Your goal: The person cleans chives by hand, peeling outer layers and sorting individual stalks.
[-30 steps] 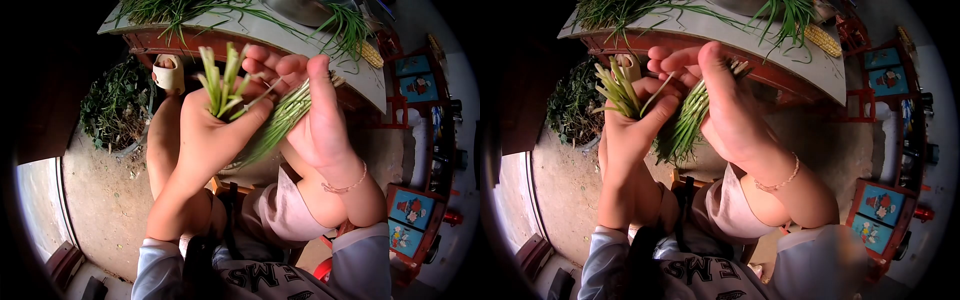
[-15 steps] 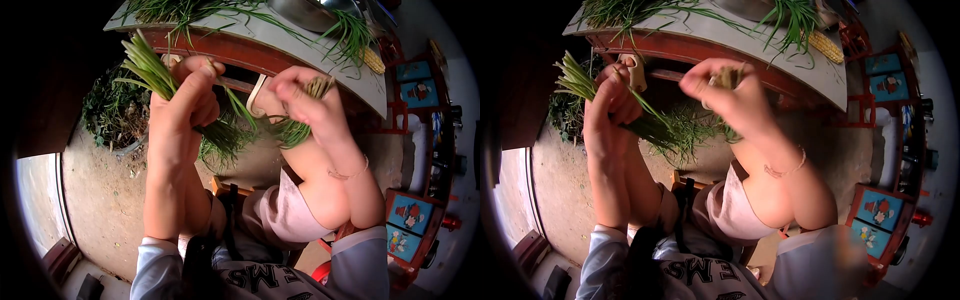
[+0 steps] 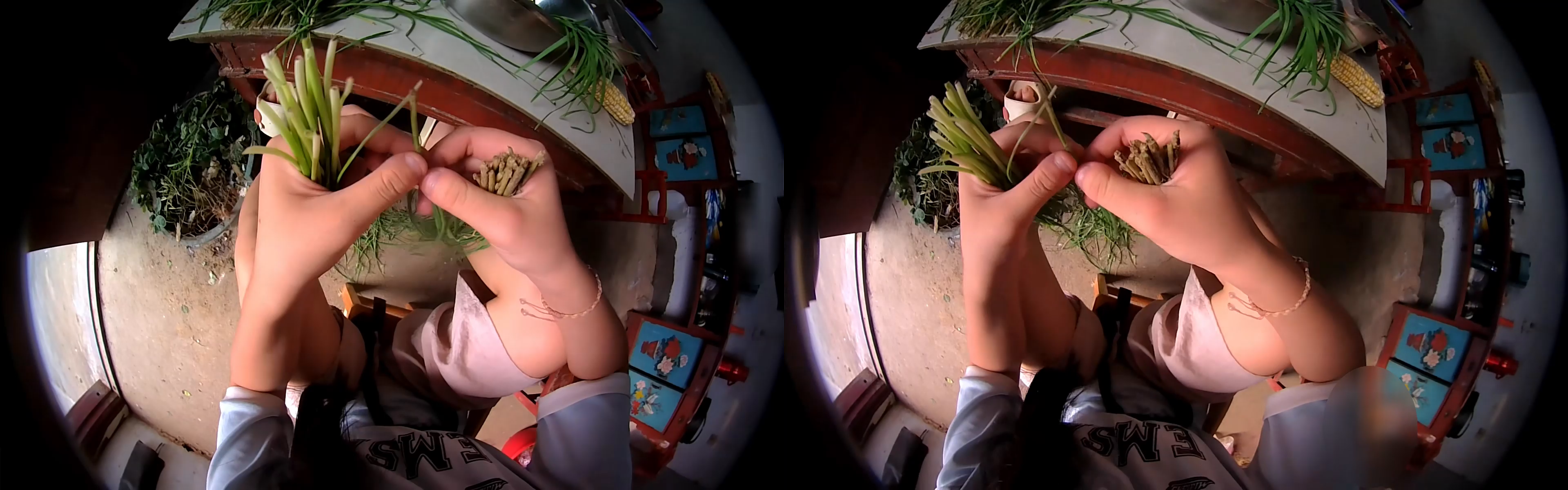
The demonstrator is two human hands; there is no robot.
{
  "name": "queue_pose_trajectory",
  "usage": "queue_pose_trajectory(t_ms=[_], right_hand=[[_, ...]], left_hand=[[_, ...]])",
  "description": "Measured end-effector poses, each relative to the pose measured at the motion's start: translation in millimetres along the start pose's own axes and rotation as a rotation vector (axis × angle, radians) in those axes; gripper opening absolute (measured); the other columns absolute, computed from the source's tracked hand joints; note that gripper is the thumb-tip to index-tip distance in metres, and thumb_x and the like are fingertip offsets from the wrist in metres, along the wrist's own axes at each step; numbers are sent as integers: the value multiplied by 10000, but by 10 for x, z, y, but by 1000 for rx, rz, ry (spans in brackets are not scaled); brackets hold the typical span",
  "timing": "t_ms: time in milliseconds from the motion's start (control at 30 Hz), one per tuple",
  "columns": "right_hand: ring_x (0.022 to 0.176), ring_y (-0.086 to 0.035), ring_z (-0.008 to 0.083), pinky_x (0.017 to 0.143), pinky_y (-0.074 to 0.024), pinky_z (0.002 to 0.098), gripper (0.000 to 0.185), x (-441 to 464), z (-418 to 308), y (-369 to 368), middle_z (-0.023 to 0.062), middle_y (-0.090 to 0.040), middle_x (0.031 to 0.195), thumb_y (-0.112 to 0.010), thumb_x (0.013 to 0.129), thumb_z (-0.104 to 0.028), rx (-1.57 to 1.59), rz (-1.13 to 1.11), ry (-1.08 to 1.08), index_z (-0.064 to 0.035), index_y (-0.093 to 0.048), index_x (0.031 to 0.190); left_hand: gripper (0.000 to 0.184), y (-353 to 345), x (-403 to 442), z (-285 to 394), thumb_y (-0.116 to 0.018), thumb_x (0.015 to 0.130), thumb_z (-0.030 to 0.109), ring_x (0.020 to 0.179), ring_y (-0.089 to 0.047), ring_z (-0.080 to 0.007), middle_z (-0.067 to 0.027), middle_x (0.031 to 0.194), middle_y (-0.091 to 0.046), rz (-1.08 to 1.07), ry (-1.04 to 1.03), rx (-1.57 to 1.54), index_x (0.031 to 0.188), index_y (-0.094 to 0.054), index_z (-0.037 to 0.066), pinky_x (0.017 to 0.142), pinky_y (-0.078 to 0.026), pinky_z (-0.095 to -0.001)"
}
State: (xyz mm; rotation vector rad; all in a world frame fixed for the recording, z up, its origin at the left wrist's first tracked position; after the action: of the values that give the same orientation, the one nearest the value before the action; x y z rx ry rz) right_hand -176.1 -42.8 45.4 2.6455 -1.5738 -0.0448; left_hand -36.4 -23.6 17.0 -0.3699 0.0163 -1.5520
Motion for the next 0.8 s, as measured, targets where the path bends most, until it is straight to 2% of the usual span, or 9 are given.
queue_pose_trajectory(t_ms=[200, 267, 333, 400, 467, 700, 800], right_hand=[[544, -482, 27, 499, -387, 178, 65, -19, -55, 0, -3, -555, 583, -577, 739, -45, -22, 7, -49, 1, -573, 692], [530, -481, 30, 489, -382, 179, 74, -34, -96, 2, -2, -545, 563, -571, 735, -46, -15, 26, -184, -2, -571, 676], [523, -478, 30, 483, -378, 179, 77, -40, -103, 7, -4, -541, 557, -569, 732, -47, -25, 27, -191, -2, -571, 670], [516, -475, 31, 477, -374, 178, 80, -52, -101, 3, -7, -537, 551, -567, 730, -47, -35, 26, -198, -2, -570, 663], [452, -385, 15, 396, -252, 162, 96, -68, -107, -13, 14, -529, 566, -509, 728, -74, -93, 12, -161, 4, -546, 685], [448, -375, 14, 393, -244, 162, 104, -122, -94, 20, 32, -524, 561, -480, 708, -57, -131, 25, -163, 11, -531, 649], [437, -362, 15, 388, -232, 161, 104, -116, -113, 39, 39, -530, 575, -470, 696, -62, -120, 25, -142, 15, -527, 655]], left_hand=[[57, -24, -17, 29, -629, 709, 2, 585, -491, -45, 0, 646, -555, 77, -16, 52, 736, -582, -15, 528, -391, -172], [51, -8, -11, 20, -625, 710, -3, 592, -491, -42, 1, 647, -556, 114, -27, 81, 733, -580, -13, 526, -387, -171], [40, 27, 12, 10, -614, 719, -5, 585, -478, -36, 11, 635, -550, 141, -159, 178, 728, -576, -9, 519, -374, -168], [36, 42, 29, -11, -610, 720, -6, 576, -465, -33, 18, 621, -536, 187, -154, 187, 727, -575, -7, 512, -365, -167], [42, 63, 18, 10, -600, 726, -3, 544, -418, -21, 37, 585, -492, 282, -68, 196, 705, -564, -6, 486, -332, -166], [83, 285, 111, -70, -590, 737, 10, 491, -361, -9, 66, 543, -449, 427, -118, 194, 663, -552, 18, 452, -282, -167], [59, 259, 141, -75, -609, 724, 8, 490, -380, -13, 69, 544, -460, 446, -116, 183, 684, -567, 17, 465, -314, -160]])
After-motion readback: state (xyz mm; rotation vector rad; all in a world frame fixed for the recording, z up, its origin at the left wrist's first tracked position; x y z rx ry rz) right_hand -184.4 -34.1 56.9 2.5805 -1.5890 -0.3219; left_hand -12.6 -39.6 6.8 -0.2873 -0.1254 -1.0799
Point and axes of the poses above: each hand's wrist, its own x-axis towards the middle knuckle, its own y-axis out of the back of the hand, z = x × y, the point moved 3 cm from there along x, towards the middle knuckle
